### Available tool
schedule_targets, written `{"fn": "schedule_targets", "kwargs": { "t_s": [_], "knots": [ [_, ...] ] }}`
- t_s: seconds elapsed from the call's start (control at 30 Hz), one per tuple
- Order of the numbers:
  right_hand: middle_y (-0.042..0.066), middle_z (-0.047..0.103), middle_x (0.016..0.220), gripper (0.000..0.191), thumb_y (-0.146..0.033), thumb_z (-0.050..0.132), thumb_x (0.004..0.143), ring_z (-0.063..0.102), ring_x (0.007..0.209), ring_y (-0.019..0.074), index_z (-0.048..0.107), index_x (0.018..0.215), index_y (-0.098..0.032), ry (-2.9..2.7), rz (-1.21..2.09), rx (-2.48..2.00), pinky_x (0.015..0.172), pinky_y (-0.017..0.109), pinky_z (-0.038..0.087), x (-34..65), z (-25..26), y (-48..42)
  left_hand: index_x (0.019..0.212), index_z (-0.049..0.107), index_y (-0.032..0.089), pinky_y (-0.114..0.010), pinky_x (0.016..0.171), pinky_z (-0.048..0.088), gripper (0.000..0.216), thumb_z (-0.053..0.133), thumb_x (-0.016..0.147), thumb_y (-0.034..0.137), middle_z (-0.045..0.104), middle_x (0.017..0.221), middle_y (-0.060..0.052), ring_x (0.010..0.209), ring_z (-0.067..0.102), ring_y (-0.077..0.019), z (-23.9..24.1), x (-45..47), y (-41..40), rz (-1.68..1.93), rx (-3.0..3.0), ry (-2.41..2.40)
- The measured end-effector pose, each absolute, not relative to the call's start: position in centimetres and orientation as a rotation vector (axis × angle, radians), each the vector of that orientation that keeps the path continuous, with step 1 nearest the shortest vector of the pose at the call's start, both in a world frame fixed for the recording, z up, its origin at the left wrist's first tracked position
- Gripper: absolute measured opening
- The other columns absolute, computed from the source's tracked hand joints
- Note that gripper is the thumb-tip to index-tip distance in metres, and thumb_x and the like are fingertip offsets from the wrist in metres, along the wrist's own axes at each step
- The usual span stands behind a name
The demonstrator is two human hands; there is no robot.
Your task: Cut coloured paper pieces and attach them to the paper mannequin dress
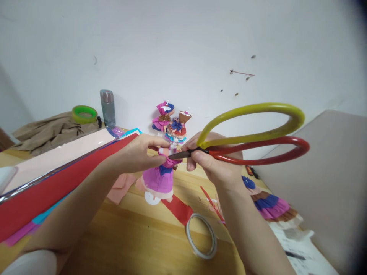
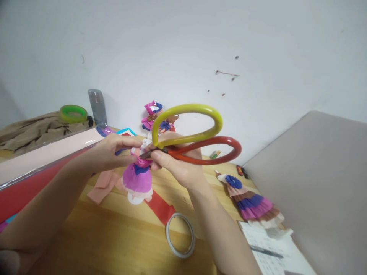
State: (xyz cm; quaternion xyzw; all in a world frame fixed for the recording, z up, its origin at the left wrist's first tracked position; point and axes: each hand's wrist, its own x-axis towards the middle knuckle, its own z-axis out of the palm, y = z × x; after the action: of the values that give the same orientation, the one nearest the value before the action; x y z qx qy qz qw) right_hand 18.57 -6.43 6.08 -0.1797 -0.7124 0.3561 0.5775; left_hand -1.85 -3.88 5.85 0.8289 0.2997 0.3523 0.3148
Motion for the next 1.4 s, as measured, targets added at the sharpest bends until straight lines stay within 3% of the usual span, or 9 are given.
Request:
{"fn": "schedule_targets", "kwargs": {
  "t_s": [0.4, 0.7, 0.93, 1.23, 1.4],
  "knots": [
    [0.004, 0.075, 0.075, 0.014, -0.028, 0.08, 0.078, 0.066, 0.05, 0.0131, 0.074, 0.088, -0.019, -1.671, 1.041, -0.447, 0.046, 0.024, 0.058, 18.5, 6.3, -5.7, 0.08, 0.072, 0.016, -0.026, 0.077, 0.053, 0.012, 0.061, 0.075, 0.016, 0.071, 0.084, -0.003, 0.086, 0.065, -0.0178, 5.8, -1.6, -4.2, 0.92, 2.17, 0.773],
    [0.003, 0.074, 0.079, 0.012, -0.029, 0.079, 0.079, 0.06, 0.041, 0.0091, 0.075, 0.088, -0.023, -1.668, 0.771, -0.385, 0.042, 0.025, 0.055, 20.5, 6.9, -6.8, 0.097, 0.076, 0.018, -0.027, 0.084, 0.051, 0.028, 0.065, 0.072, 0.026, 0.074, 0.101, -0.005, 0.098, 0.066, -0.0208, 6.0, -1.8, -4.1, 0.878, 2.126, 0.897],
    [0.004, 0.075, 0.076, 0.013, -0.029, 0.083, 0.074, 0.064, 0.044, 0.0134, 0.077, 0.084, -0.022, -1.713, 0.82, -0.421, 0.039, 0.026, 0.055, 20.2, 6.2, -6.5, 0.088, 0.074, 0.019, -0.03, 0.085, 0.051, 0.018, 0.063, 0.081, 0.031, 0.07, 0.087, -0.004, 0.087, 0.065, -0.0185, 5.7, -2.0, -3.8, 0.868, 2.169, 0.733],
    [0.0, 0.07, 0.066, 0.012, -0.023, 0.078, 0.08, 0.065, 0.049, 0.0126, 0.078, 0.091, -0.024, -1.66, 0.953, -0.368, 0.047, 0.024, 0.056, 19.6, 5.3, -6.2, 0.089, 0.072, 0.019, -0.024, 0.079, 0.052, 0.015, 0.067, 0.079, 0.029, 0.07, 0.086, -0.003, 0.094, 0.066, -0.0194, 5.9, -1.7, -4.1, 0.845, 2.231, 0.75],
    [0.002, 0.072, 0.07, 0.015, -0.032, 0.082, 0.076, 0.063, 0.045, 0.0124, 0.077, 0.086, -0.021, -1.658, 0.877, -0.431, 0.043, 0.025, 0.054, 19.9, 5.6, -6.4, 0.096, 0.072, 0.019, -0.025, 0.077, 0.053, 0.023, 0.071, 0.075, 0.028, 0.071, 0.089, -0.004, 0.09, 0.066, -0.0192, 5.3, -1.6, -3.8, 0.926, 2.248, 0.783]
  ]
}}
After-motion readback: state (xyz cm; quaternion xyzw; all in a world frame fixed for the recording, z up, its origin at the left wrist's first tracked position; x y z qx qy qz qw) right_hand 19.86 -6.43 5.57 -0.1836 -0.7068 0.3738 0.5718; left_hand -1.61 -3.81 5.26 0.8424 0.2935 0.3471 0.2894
